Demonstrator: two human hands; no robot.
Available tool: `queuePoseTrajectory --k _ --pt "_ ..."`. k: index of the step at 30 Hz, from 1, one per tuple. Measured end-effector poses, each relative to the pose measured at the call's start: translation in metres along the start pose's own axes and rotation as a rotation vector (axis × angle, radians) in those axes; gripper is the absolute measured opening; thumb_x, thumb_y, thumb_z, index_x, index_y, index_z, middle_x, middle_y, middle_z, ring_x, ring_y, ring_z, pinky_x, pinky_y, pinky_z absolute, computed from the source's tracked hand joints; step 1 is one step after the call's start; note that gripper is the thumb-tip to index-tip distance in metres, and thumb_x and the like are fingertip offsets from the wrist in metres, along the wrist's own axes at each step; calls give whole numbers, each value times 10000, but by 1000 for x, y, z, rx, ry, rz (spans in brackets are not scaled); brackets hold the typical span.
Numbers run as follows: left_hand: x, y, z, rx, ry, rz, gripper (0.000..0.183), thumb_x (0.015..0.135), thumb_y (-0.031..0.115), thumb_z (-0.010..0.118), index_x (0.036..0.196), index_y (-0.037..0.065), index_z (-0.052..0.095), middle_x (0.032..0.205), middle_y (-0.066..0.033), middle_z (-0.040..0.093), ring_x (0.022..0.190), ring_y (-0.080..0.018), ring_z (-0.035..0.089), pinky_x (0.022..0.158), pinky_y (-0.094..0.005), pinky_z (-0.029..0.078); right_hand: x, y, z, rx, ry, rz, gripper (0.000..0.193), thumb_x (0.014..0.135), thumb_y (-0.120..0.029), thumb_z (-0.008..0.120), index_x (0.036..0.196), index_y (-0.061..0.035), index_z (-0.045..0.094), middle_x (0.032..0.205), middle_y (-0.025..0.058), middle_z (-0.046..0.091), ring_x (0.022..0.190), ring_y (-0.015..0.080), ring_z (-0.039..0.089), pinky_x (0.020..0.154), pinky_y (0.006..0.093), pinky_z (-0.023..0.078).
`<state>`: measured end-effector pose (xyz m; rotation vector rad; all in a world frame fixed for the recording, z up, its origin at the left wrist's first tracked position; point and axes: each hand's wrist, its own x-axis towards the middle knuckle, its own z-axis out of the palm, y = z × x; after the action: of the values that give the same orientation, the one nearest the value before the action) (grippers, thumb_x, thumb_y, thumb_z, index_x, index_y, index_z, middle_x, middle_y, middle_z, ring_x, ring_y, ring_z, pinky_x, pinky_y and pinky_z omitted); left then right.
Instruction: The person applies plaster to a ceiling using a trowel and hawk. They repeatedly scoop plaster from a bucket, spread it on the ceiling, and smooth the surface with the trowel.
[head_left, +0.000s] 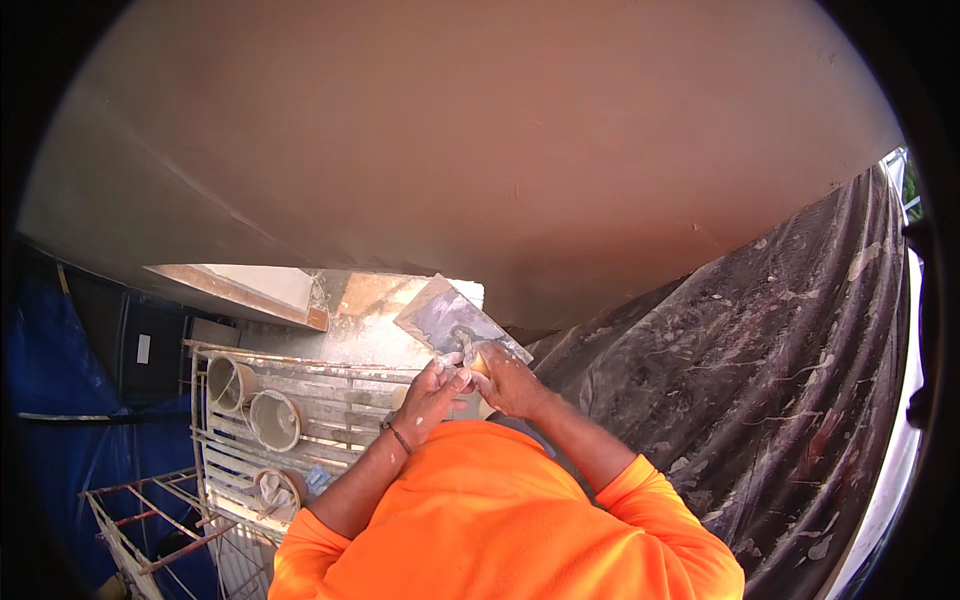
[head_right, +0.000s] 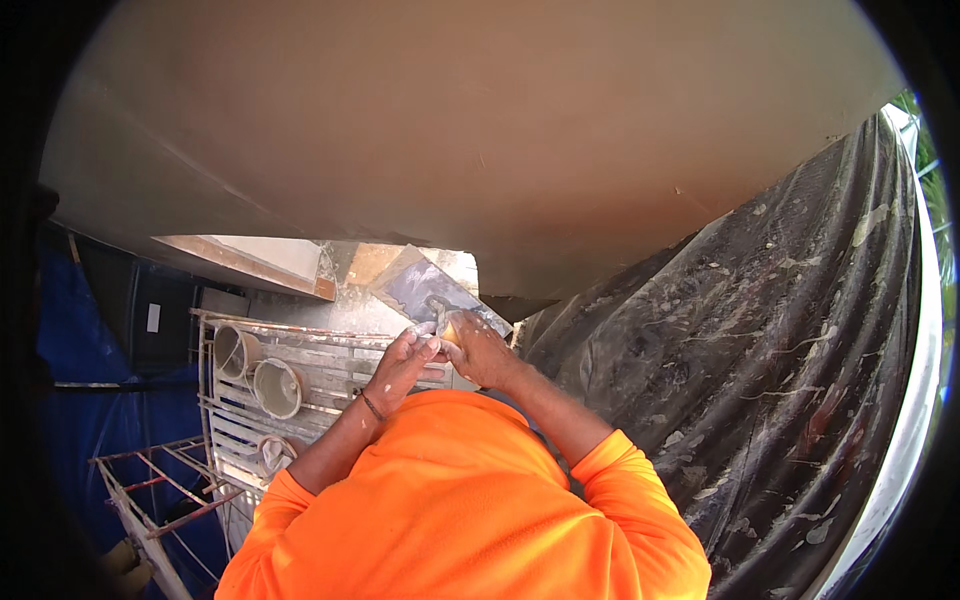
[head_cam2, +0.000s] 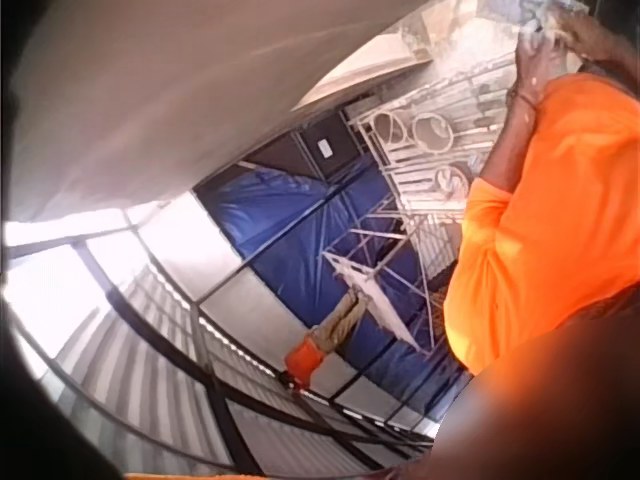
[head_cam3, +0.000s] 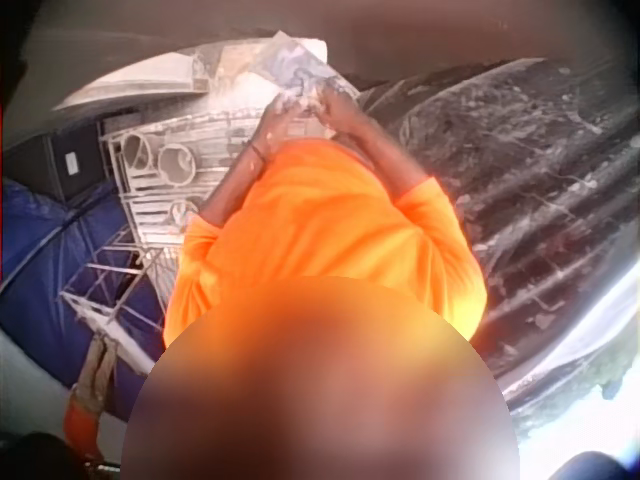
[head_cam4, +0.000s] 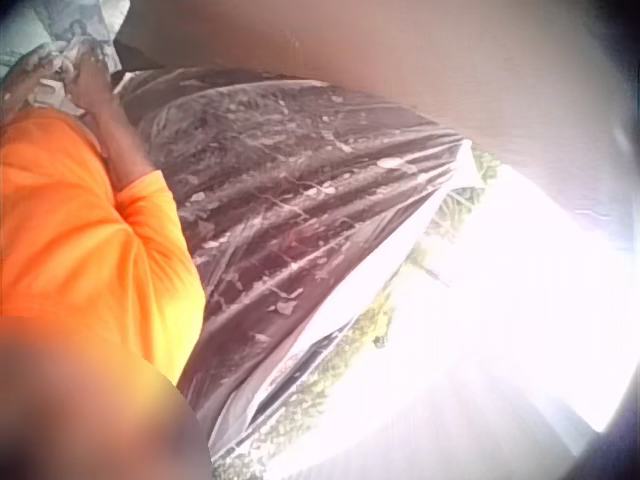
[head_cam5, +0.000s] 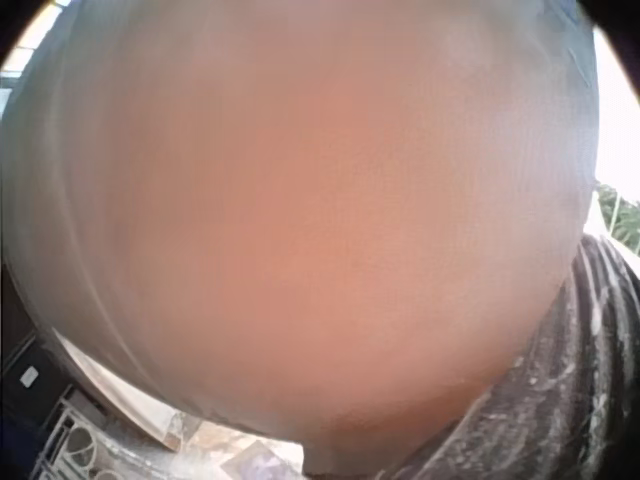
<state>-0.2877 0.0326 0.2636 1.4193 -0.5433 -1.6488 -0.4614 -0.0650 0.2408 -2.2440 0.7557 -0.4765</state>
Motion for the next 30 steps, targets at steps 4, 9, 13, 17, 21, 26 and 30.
queuePoseTrajectory --k 4,9,13,17,21,26,30 --pt "4 -7 9 -62 -29 96 407 1020 245 659 1333 40 499 1242 -51 638 1136 -147 625 907 -315 564 -6 4 -7 -267 63 -186 379 864 -142 669 1217 -19 605 1195 163 600 1135 373 585 923 492 516" --pt "22 -34 20 -79 -64 386 248 1037 147 624 1266 54 607 1166 -39 658 1096 -146 626 941 -327 546 -8 17 -19 -435 234 -386 391 770 -115 701 1159 -80 682 1143 97 645 1042 315 627 861 488 513" --pt "24 -60 18 621 90 594 212 1042 166 624 1197 29 664 1126 -46 687 1102 -156 628 960 -329 527 -14 29 -22 -470 244 -471 391 772 -117 704 1161 -96 683 1125 97 660 1057 319 631 886 489 522" --pt "29 -67 27 434 75 568 236 1038 156 626 1234 28 650 1129 -45 682 1106 -153 620 957 -324 515 -22 38 -18 -541 234 -425 376 794 -120 697 1170 -104 680 1142 98 660 1065 318 631 916 485 531" --pt "45 -65 35 29 27 412 281 1025 125 625 1290 30 626 1157 -44 669 1129 -148 608 954 -329 514 -20 44 -15 -572 127 -285 334 828 -145 682 1159 -100 687 1109 114 689 1045 322 664 905 482 546" --pt "82 -74 37 27 -2 325 343 1021 116 612 1350 27 576 1229 -45 631 1143 -144 596 986 -329 511 -1 63 -17 -566 -189 -100 305 881 -233 653 1118 -43 674 997 191 724 937 377 712 812 504 569" --pt "122 -62 42 -91 -11 234 434 1041 148 579 1446 31 474 1325 -65 580 1189 -161 583 978 -367 543 32 90 -35 -476 -364 58 338 892 -325 652 1039 -21 674 846 211 726 817 405 720 774 524 571"
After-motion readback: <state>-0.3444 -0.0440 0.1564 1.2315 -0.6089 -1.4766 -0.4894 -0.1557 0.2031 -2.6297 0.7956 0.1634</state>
